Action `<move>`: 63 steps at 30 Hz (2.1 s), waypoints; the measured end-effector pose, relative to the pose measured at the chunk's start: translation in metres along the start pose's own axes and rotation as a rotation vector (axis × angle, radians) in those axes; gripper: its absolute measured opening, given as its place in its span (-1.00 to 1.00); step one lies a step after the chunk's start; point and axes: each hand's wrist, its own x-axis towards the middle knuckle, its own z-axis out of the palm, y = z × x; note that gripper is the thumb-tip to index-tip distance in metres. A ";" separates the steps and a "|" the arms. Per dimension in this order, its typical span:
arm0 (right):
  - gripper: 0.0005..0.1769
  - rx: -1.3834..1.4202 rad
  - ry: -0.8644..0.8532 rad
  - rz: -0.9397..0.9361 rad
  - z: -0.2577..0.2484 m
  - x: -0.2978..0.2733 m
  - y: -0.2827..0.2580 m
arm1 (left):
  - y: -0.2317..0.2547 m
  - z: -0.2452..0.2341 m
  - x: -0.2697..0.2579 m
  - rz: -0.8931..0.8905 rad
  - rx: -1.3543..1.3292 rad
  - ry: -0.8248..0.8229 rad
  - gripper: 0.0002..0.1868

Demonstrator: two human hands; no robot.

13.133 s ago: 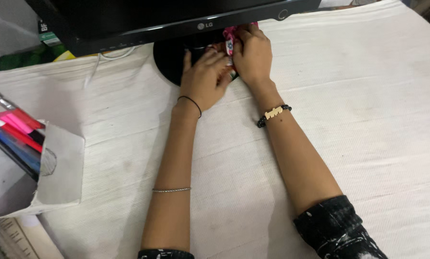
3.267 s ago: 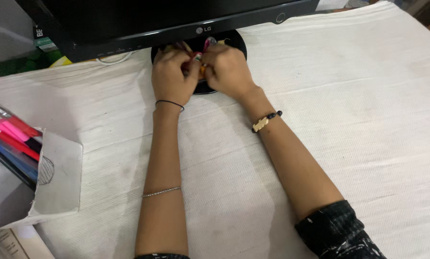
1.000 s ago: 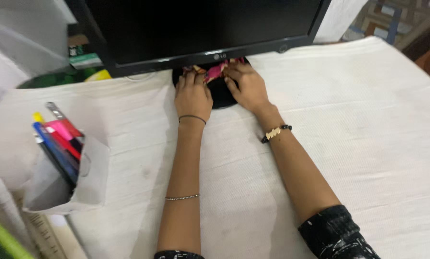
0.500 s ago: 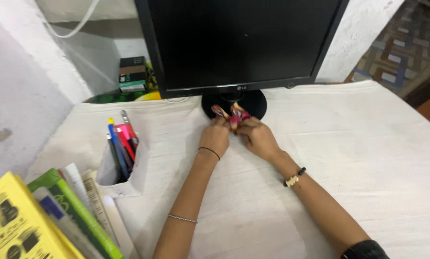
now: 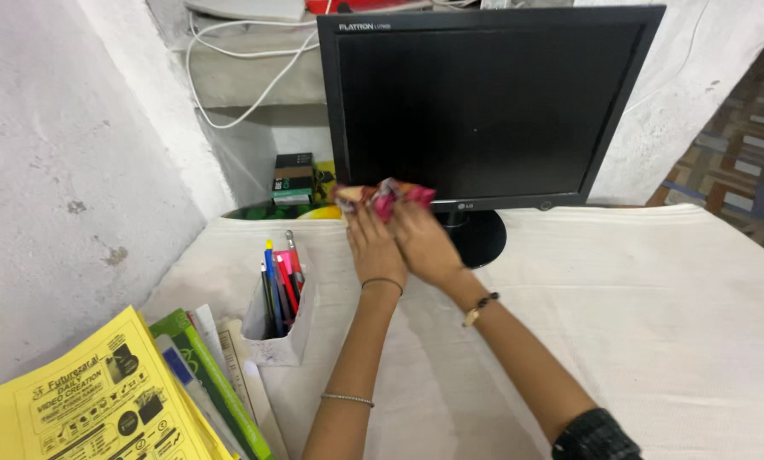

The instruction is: The person wipes the base and screen of a desktop monitor with a cloth, then wipes the desk surface. They move a pen holder and stack several books and papers into a neat pile on the desk.

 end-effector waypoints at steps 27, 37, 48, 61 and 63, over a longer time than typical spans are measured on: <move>-0.39 -0.065 0.436 0.325 -0.102 -0.034 0.217 | 0.195 0.027 0.123 0.572 0.370 0.103 -0.07; -0.28 -0.193 -0.034 0.010 -0.060 0.009 0.072 | 0.003 -0.014 0.046 0.308 0.425 -0.048 0.03; -0.27 -0.454 -0.002 -0.252 -0.084 0.130 0.040 | -0.033 -0.078 0.115 0.213 0.169 0.044 -0.02; -0.25 -0.347 0.166 0.016 -0.127 0.150 0.119 | 0.060 -0.101 0.206 0.350 0.369 0.117 0.14; -0.23 -0.372 0.156 0.040 -0.135 0.133 0.146 | 0.089 -0.091 0.206 0.394 0.361 0.095 0.12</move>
